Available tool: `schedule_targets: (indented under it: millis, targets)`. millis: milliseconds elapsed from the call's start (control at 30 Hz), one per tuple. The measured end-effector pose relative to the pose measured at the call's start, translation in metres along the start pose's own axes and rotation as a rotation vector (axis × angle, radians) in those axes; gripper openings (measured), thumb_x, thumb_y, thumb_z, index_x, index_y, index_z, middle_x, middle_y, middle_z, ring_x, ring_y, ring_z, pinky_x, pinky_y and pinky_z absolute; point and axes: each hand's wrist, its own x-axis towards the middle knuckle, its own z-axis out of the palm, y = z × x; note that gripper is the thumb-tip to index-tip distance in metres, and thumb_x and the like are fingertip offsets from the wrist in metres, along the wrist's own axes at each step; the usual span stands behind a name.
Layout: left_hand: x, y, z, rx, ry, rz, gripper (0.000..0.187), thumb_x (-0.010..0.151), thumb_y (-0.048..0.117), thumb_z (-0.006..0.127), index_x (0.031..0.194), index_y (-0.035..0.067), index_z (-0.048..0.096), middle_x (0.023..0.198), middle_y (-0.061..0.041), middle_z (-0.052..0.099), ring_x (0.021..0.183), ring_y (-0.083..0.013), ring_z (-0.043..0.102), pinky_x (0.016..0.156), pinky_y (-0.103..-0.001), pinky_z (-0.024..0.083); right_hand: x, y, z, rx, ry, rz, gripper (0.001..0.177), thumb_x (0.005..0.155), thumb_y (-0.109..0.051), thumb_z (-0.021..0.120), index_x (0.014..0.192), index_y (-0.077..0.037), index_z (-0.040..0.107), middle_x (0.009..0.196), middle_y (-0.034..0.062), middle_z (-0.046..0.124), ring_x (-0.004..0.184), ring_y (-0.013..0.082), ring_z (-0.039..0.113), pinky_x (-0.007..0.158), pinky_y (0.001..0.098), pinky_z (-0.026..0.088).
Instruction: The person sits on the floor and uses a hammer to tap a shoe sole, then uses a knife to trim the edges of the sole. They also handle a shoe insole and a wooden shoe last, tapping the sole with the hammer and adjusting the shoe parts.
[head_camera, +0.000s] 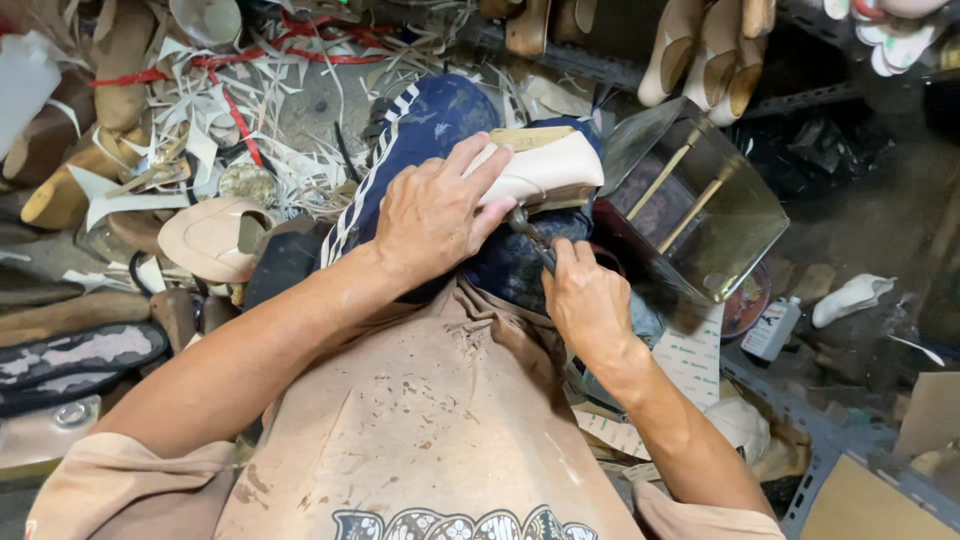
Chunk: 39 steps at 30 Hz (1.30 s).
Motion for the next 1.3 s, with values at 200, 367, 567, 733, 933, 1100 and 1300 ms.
schedule_targets:
  millis: [200,367,567,733,933,1100,1300]
  targets:
    - [0.002,-0.004,0.004,0.053,0.017,0.046,0.049,0.102,0.047,0.053,0.143,0.02,0.057,0.132,-0.01,0.062,0.083,-0.0364,0.075,0.065,-0.045,0.059,0.022,0.024,-0.028,0.501,-0.265,0.049,0.03,0.108,-0.031,0.043,0.106,-0.01,0.065,0.073,0.0058,0.069,0.077,0.0382,0.074,0.063,0.0521,0.06]
    - [0.017,-0.017,-0.005,-0.058,-0.169,-0.065,0.047,0.104,0.048,0.047,0.144,0.024,0.054,0.131,-0.008,0.062,0.088,-0.04,0.074,0.07,-0.052,0.059,-0.006,0.003,0.026,0.121,-0.223,-0.05,0.025,0.096,-0.04,0.061,0.103,-0.016,0.067,0.08,0.0091,0.069,0.072,0.04,0.073,0.061,0.0546,0.058]
    - [0.024,-0.016,0.0,-0.135,-0.187,-0.104,0.045,0.104,0.046,0.044,0.144,0.027,0.053,0.126,-0.005,0.064,0.09,-0.0405,0.073,0.074,-0.055,0.06,0.005,0.014,-0.03,0.355,-0.477,0.051,0.035,0.099,-0.034,0.052,0.12,-0.008,0.063,0.097,0.0187,0.073,0.088,0.0501,0.071,0.074,0.0627,0.056]
    - [0.011,-0.007,0.016,-0.041,-0.089,-0.043,0.045,0.104,0.046,0.047,0.145,0.028,0.054,0.126,-0.004,0.062,0.085,-0.0348,0.072,0.069,-0.047,0.062,0.043,0.028,-0.065,0.277,-0.476,0.068,0.037,0.1,-0.034,0.048,0.132,-0.02,0.06,0.107,0.0149,0.074,0.096,0.0478,0.072,0.083,0.0637,0.055]
    - [0.004,-0.006,0.024,0.093,0.086,-0.002,0.046,0.104,0.046,0.049,0.146,0.029,0.055,0.122,-0.005,0.063,0.083,-0.0305,0.069,0.065,-0.041,0.06,0.074,0.035,-0.095,0.345,-0.688,0.025,0.026,0.098,-0.027,0.048,0.109,-0.011,0.064,0.093,0.0214,0.074,0.096,0.0543,0.068,0.083,0.0636,0.052]
    - [0.008,-0.003,0.016,0.07,0.067,-0.014,0.044,0.105,0.045,0.047,0.145,0.031,0.057,0.122,-0.005,0.064,0.085,-0.0286,0.068,0.067,-0.039,0.06,0.043,0.036,-0.037,0.487,-0.391,0.077,0.03,0.106,-0.035,0.049,0.099,-0.012,0.066,0.073,0.0184,0.069,0.08,0.048,0.07,0.068,0.0541,0.055]
    - [0.047,0.011,-0.002,-0.185,-0.502,-0.366,0.063,0.093,0.054,0.048,0.153,0.039,0.041,0.15,-0.015,0.047,0.11,-0.047,0.063,0.087,-0.059,0.055,0.053,0.023,-0.066,0.672,-0.581,0.158,0.036,0.1,-0.036,0.056,0.079,-0.011,0.073,0.065,0.0102,0.076,0.084,0.0359,0.076,0.079,0.0488,0.057]
